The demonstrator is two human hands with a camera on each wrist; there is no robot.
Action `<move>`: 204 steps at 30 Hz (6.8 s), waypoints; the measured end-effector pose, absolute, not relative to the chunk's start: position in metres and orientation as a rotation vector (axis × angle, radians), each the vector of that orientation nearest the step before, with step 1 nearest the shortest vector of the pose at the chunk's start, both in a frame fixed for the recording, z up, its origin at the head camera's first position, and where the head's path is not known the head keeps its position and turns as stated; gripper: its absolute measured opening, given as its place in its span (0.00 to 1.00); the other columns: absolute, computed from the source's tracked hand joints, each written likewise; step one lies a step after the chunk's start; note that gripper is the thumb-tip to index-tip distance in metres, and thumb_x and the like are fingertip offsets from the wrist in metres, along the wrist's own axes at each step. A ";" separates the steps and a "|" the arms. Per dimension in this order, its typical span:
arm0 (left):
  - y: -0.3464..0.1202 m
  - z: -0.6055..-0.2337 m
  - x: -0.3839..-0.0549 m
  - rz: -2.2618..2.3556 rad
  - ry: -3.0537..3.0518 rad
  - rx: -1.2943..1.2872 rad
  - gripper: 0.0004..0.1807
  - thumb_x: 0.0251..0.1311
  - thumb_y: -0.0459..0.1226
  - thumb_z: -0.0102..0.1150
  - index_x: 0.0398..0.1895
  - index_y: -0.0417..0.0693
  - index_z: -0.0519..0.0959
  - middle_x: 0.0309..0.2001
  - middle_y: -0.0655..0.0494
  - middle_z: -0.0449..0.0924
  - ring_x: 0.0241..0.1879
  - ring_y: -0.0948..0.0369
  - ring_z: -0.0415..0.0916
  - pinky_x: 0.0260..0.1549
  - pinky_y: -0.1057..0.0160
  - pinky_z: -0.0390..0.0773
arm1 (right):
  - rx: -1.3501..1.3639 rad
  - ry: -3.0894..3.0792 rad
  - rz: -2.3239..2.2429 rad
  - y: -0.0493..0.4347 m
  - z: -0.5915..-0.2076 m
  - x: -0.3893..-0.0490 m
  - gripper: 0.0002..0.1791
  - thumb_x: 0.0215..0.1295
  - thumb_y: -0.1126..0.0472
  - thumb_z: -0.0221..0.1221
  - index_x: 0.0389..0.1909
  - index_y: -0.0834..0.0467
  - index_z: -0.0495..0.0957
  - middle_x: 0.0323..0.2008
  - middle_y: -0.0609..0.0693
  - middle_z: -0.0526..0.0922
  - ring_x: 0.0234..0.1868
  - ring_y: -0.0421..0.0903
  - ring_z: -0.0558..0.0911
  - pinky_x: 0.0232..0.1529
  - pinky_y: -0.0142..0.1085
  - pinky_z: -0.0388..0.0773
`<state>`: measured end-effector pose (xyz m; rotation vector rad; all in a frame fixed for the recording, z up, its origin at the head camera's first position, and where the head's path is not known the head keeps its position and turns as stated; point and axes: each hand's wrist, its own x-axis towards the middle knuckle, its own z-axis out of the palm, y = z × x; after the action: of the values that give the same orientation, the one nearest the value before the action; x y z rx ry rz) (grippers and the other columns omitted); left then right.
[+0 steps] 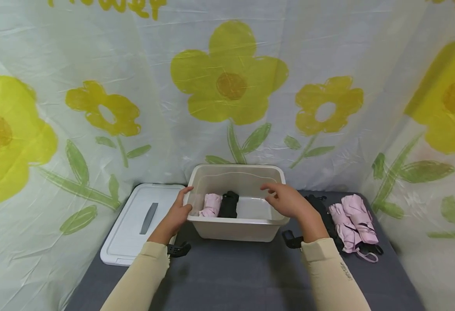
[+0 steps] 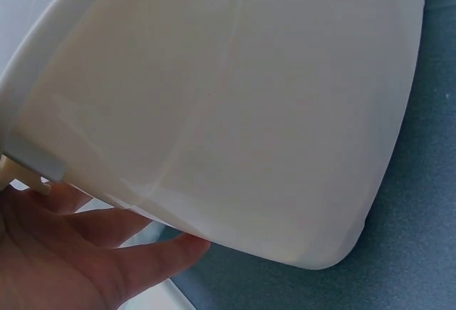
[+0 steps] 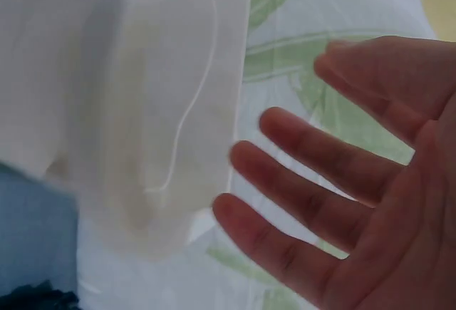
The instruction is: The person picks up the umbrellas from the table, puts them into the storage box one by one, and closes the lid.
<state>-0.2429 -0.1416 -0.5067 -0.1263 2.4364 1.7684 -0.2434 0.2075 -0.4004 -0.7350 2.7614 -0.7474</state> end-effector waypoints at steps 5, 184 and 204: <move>-0.141 -0.508 -0.244 1.747 2.423 -0.150 0.33 0.67 0.30 0.38 0.73 0.66 0.51 0.75 0.42 0.47 0.71 0.41 0.53 0.62 0.34 0.59 | -0.743 2.835 -0.800 0.221 -0.407 -0.239 0.21 0.70 0.60 0.52 0.63 0.58 0.71 0.58 0.60 0.78 0.54 0.61 0.79 0.49 0.54 0.76; -0.142 -0.505 -0.240 1.783 2.312 -0.124 0.35 0.66 0.30 0.34 0.74 0.65 0.45 0.75 0.40 0.42 0.69 0.39 0.53 0.59 0.33 0.64 | 0.243 3.056 -1.205 0.411 -0.486 -0.203 0.27 0.69 0.54 0.54 0.67 0.57 0.66 0.59 0.77 0.67 0.47 0.69 0.75 0.30 0.38 0.73; -0.142 -0.503 -0.244 1.792 2.292 -0.148 0.34 0.66 0.30 0.35 0.73 0.66 0.46 0.75 0.42 0.43 0.68 0.40 0.54 0.58 0.35 0.66 | -0.064 3.080 -1.189 0.375 -0.462 -0.206 0.26 0.70 0.54 0.53 0.67 0.57 0.67 0.60 0.74 0.69 0.42 0.63 0.76 0.31 0.40 0.70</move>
<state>-0.2437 -0.1423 -0.5033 -0.1479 2.2916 1.7923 -0.2065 0.3753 -0.4619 -0.0643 3.0805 -1.1890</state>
